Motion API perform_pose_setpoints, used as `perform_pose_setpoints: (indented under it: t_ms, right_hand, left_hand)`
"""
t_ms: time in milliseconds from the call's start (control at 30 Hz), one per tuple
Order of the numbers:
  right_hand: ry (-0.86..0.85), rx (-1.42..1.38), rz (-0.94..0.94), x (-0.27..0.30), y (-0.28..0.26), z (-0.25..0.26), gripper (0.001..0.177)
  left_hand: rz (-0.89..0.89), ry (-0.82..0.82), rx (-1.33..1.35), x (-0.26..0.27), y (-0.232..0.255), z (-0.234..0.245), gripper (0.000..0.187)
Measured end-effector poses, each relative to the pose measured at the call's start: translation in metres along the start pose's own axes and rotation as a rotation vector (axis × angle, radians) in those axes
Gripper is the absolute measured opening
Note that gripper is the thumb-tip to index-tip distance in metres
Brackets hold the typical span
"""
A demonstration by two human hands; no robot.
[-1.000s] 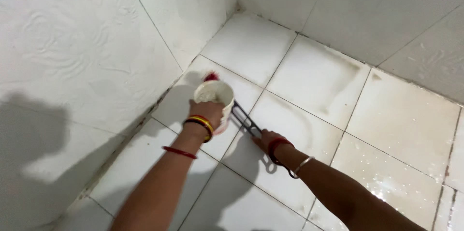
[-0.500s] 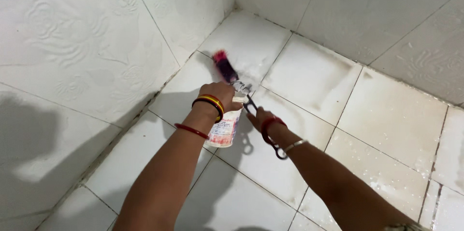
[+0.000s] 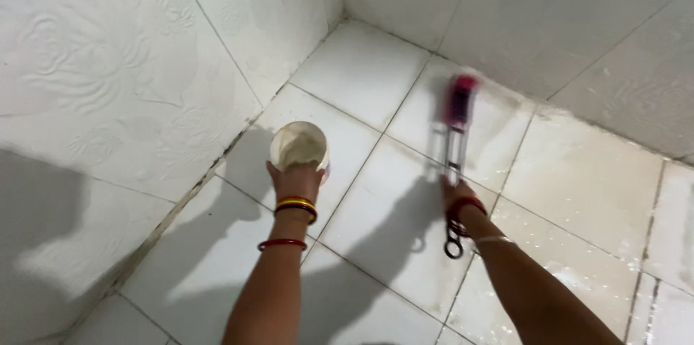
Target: The person scrubs a squat toilet and surrounding tiled floor using a long-handled brush and water from a small cup. They repeatedly dip the brush into a bucket, pour water onto the surfaces, and scrub the toilet bowl and floor tiles.
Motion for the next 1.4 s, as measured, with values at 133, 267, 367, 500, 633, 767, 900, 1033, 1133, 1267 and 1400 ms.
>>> perform_pose_setpoints:
  t_ms: [133, 267, 367, 500, 633, 767, 900, 1033, 1133, 1267, 1400]
  right_hand:
    - [-0.257, 0.197, 0.247, 0.043, -0.104, -0.057, 0.076]
    - [-0.346, 0.245, 0.316, 0.101, -0.142, -0.063, 0.071]
    - [-0.348, 0.272, 0.294, 0.119, -0.134, -0.049, 0.069]
    - [-0.321, 0.297, 0.283, 0.121, -0.122, -0.033, 0.069]
    - [-0.331, 0.297, 0.278, 0.122, -0.117, -0.033, 0.068]
    - [-0.330, 0.303, 0.278, 0.122, -0.110, -0.034, 0.066]
    - [-0.325, 0.306, 0.299, 0.118, -0.107, -0.036, 0.068]
    - [-0.297, 0.243, 0.298, 0.115, -0.098, -0.036, 0.069]
    - [-0.314, 0.223, 0.246, 0.114, -0.097, -0.026, 0.069]
    - [-0.313, 0.238, 0.219, 0.119, -0.093, -0.018, 0.070]
    - [-0.344, 0.268, 0.243, 0.119, -0.098, -0.024, 0.072]
  left_hand:
    - [0.048, -0.069, 0.101, 0.000, 0.001, -0.013, 0.025]
    - [0.082, -0.155, 0.118, -0.008, 0.000, -0.008, 0.026]
    - [0.107, -0.179, 0.122, -0.009, 0.002, -0.008, 0.023]
    - [0.102, -0.120, 0.172, -0.011, 0.001, -0.013, 0.021]
    - [0.113, -0.190, 0.139, -0.012, 0.001, -0.021, 0.022]
    - [0.107, -0.133, 0.115, -0.013, 0.003, -0.022, 0.023]
    - [0.100, -0.148, 0.136, -0.014, 0.001, -0.019, 0.023]
    - [0.098, -0.196, 0.154, -0.013, 0.001, -0.019, 0.021]
    - [0.094, -0.244, 0.139, -0.012, 0.001, -0.014, 0.023]
    - [0.091, -0.242, 0.168, 0.007, 0.007, -0.008, 0.024]
    - [0.088, -0.290, 0.143, 0.034, 0.011, -0.003, 0.028]
Point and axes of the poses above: each hand's wrist, its own x-axis away from the middle knuckle, its own z-axis out of the back of the hand, y = z × x, the point moved 2 cm from there along -x, towards the middle knuckle, and after that the axes turned 6 degrees about z, right-handed, at the moved point
